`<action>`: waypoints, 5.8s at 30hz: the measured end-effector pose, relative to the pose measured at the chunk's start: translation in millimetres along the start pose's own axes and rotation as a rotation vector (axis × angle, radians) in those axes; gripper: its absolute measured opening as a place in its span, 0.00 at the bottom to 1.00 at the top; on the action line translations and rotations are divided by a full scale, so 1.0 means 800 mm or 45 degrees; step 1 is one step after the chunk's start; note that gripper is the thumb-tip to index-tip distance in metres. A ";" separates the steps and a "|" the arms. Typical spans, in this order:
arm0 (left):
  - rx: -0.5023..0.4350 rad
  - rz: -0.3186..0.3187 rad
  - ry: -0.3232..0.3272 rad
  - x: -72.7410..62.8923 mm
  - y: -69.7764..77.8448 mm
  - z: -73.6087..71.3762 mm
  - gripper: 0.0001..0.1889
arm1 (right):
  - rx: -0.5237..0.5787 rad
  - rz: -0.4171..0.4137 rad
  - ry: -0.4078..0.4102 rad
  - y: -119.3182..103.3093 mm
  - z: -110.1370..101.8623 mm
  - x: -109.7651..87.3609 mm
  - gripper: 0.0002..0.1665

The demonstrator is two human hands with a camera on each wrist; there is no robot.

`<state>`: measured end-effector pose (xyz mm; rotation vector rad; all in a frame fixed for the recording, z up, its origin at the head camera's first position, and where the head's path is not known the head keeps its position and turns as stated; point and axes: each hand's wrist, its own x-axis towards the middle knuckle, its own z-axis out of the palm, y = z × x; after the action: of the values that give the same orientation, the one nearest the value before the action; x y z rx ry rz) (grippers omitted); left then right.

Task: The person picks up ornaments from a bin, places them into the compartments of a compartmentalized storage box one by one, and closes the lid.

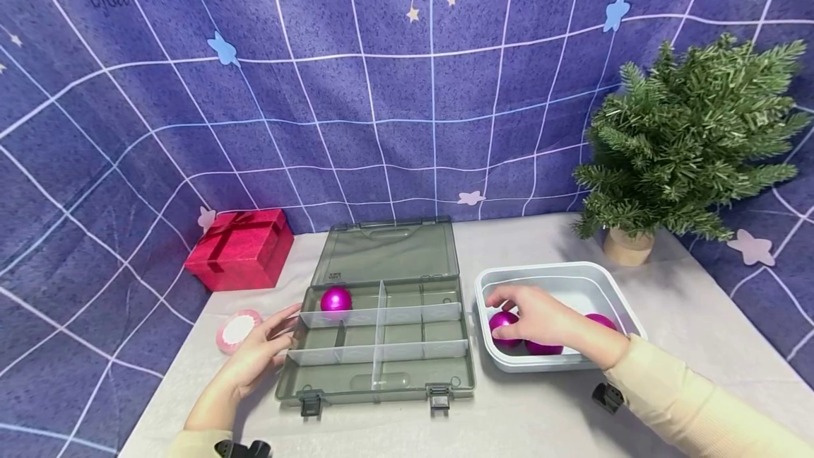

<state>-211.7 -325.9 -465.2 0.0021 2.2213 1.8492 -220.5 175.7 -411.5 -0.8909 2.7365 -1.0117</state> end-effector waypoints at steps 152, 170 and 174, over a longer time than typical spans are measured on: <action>0.019 -0.011 0.011 0.001 0.000 0.003 0.39 | 0.350 -0.218 0.149 -0.098 -0.022 0.064 0.14; 0.018 -0.013 0.009 -0.001 -0.002 0.005 0.39 | 0.276 -0.024 0.203 -0.008 -0.046 -0.024 0.14; 0.011 0.000 0.007 0.001 -0.001 0.003 0.39 | 0.246 0.029 0.185 0.010 -0.042 -0.031 0.13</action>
<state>-211.9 -323.6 -466.4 -0.0012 2.2334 1.8420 -213.0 213.5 -393.6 -0.7822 2.6944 -1.3580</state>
